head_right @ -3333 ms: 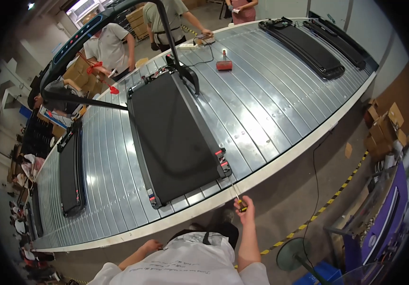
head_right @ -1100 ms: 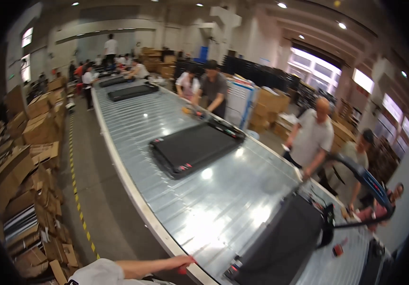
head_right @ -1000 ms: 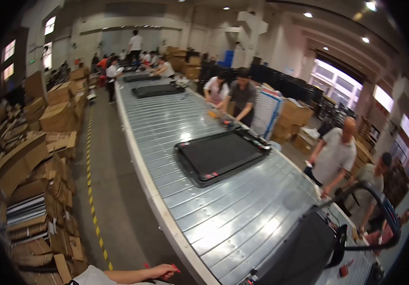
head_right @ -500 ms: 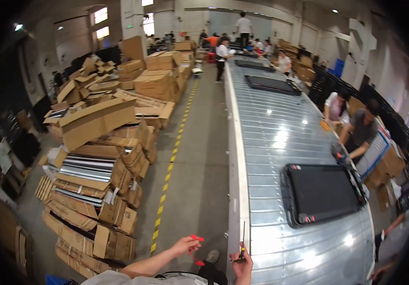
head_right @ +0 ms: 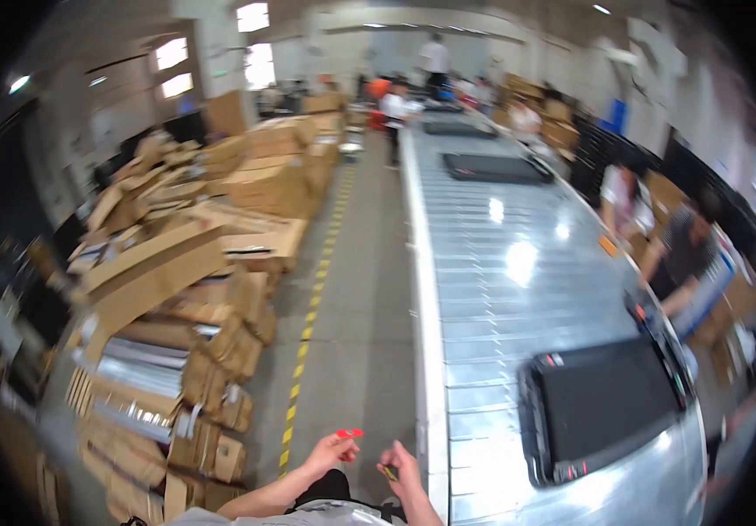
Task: Assembling and inspecting treadmills on a production line.
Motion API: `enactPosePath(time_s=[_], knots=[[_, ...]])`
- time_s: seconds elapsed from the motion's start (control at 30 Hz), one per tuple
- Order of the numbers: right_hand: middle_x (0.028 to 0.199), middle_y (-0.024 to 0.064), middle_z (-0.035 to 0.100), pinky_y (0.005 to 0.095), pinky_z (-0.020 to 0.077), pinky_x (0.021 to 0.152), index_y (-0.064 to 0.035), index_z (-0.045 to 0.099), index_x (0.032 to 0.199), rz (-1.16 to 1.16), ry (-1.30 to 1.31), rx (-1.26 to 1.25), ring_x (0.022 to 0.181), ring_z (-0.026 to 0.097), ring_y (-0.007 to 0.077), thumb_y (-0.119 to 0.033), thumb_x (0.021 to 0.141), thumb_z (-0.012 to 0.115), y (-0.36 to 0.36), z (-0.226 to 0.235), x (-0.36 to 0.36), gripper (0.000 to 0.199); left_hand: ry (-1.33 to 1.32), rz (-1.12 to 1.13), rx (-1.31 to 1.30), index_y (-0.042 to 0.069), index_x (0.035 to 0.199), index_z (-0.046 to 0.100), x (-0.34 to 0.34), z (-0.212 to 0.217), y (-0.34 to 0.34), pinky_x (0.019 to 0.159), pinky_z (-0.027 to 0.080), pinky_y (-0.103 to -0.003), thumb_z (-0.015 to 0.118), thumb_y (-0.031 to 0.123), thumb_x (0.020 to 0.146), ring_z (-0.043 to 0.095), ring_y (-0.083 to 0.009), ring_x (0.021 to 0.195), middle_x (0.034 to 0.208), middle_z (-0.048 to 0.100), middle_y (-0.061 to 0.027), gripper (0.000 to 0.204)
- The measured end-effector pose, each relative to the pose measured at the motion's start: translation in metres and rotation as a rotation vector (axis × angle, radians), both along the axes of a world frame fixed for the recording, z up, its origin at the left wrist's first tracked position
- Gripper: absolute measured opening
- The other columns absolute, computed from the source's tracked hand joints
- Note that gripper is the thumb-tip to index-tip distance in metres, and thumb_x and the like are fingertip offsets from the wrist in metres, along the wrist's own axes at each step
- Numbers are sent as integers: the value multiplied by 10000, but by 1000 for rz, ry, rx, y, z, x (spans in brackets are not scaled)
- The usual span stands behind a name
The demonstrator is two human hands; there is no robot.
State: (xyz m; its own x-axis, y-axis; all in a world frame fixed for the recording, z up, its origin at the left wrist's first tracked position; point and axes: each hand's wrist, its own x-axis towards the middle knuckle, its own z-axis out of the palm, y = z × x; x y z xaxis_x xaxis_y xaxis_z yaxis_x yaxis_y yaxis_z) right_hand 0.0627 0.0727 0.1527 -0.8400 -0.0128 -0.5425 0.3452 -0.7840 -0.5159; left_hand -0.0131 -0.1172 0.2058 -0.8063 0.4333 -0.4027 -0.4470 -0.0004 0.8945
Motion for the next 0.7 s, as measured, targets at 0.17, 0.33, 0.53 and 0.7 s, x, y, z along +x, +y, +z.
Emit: enactPosePath(time_s=[0.17,0.33,0.53,0.7], knots=[[873,11,601,228,444,632,-65,609,1065,168,67,175,729,507,58,-271,892,565,-46,66,-98,273,11,-10,69,26,1221,475,-86,14,-2,595,499,-251,487,106,929,575,-112,663,832,607,-52,303],[783,-22,581,201,406,595,-89,623,1009,-61,125,86,676,519,57,-250,892,572,-37,60,-129,205,-23,-309,84,30,1332,381,-143,-13,34,588,489,-252,470,-9,880,573,-121,680,913,607,-74,463],[698,-48,559,175,331,508,-112,623,895,-320,7,295,595,495,37,-266,820,681,-33,74,-133,181,-21,-724,44,45,1361,345,-184,-36,64,626,500,-265,487,10,873,589,-140,726,1037,595,-99,509],[675,-46,554,183,312,488,-109,617,915,-623,-177,611,564,473,35,-283,772,730,-35,57,-131,253,717,-1095,-248,84,1293,453,-201,-10,106,740,499,-308,549,76,809,627,-231,869,983,646,-151,493]])
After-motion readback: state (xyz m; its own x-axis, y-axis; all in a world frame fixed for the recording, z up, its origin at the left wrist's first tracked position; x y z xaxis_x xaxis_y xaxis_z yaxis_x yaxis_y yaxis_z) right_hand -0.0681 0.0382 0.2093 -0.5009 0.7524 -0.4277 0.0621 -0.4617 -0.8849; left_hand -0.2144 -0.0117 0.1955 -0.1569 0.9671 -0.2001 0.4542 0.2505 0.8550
